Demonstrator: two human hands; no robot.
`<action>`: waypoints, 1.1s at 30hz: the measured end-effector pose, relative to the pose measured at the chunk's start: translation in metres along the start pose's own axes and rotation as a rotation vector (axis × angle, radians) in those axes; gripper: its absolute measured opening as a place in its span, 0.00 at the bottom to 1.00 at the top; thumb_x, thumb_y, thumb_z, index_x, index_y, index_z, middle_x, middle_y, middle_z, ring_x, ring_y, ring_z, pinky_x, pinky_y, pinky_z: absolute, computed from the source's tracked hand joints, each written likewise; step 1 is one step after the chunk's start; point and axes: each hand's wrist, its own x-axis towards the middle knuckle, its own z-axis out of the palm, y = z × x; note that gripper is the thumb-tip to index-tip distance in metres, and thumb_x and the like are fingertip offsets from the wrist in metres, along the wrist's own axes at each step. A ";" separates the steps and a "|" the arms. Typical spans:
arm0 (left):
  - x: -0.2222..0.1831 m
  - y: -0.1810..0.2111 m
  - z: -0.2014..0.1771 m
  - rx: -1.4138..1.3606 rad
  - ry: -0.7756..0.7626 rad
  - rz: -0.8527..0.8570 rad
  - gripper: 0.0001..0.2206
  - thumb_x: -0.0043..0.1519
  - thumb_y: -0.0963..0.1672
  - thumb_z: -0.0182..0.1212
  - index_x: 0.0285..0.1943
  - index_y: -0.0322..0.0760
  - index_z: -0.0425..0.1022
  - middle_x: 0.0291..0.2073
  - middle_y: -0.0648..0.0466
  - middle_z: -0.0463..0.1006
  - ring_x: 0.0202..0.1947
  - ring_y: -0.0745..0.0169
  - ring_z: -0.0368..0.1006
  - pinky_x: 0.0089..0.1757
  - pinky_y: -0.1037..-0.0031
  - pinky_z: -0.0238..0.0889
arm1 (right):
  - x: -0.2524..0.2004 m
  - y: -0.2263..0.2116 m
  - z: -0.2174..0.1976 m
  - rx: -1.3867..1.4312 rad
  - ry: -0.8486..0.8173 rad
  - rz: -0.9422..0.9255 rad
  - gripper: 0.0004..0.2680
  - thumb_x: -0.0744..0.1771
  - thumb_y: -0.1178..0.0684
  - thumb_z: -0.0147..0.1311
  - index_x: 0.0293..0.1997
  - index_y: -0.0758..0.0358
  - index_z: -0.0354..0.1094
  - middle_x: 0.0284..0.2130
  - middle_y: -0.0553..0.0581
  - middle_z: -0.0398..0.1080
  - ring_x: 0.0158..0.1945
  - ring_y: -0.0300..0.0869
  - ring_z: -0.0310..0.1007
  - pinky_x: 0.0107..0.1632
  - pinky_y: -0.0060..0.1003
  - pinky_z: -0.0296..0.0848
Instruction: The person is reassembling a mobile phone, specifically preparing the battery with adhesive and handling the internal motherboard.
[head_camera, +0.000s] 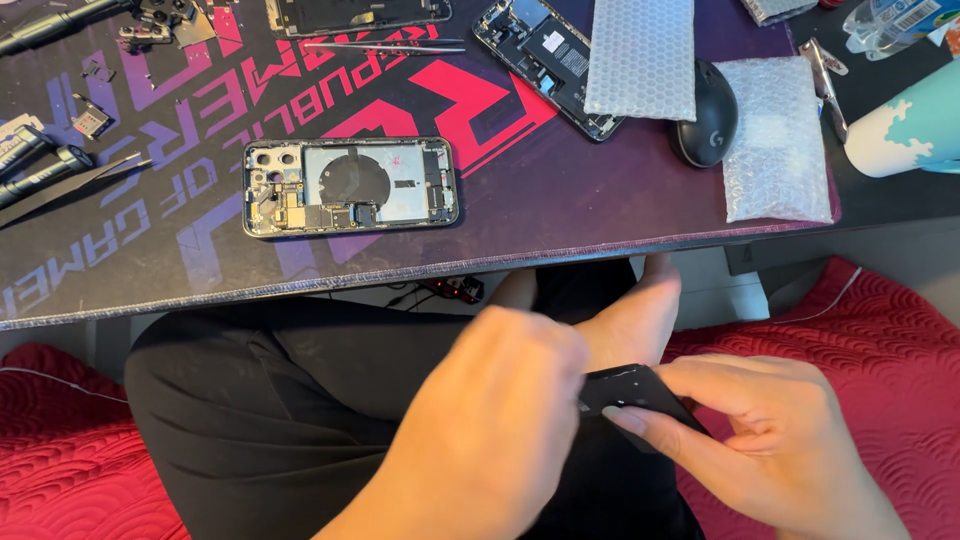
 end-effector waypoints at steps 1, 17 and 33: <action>0.000 0.002 0.000 -0.150 0.096 -0.210 0.09 0.56 0.33 0.59 0.41 0.32 0.68 0.35 0.47 0.72 0.34 0.51 0.71 0.39 0.68 0.68 | 0.000 0.002 0.001 -0.007 -0.006 -0.009 0.08 0.52 0.56 0.72 0.29 0.56 0.84 0.20 0.44 0.86 0.18 0.32 0.77 0.24 0.27 0.70; -0.028 -0.013 -0.003 -0.060 0.047 -0.090 0.09 0.47 0.35 0.62 0.25 0.36 0.64 0.17 0.50 0.65 0.16 0.53 0.60 0.24 0.67 0.59 | 0.004 0.002 -0.007 -0.005 0.078 -0.124 0.09 0.52 0.57 0.70 0.30 0.59 0.83 0.25 0.46 0.86 0.22 0.32 0.82 0.26 0.24 0.76; -0.162 -0.123 0.047 0.874 -0.094 -0.598 0.41 0.37 0.57 0.72 0.63 0.46 0.70 0.65 0.42 0.66 0.67 0.47 0.62 0.62 0.55 0.52 | 0.202 0.005 -0.009 -0.433 0.435 -0.581 0.09 0.68 0.67 0.61 0.53 0.76 0.77 0.46 0.64 0.77 0.37 0.50 0.73 0.39 0.39 0.69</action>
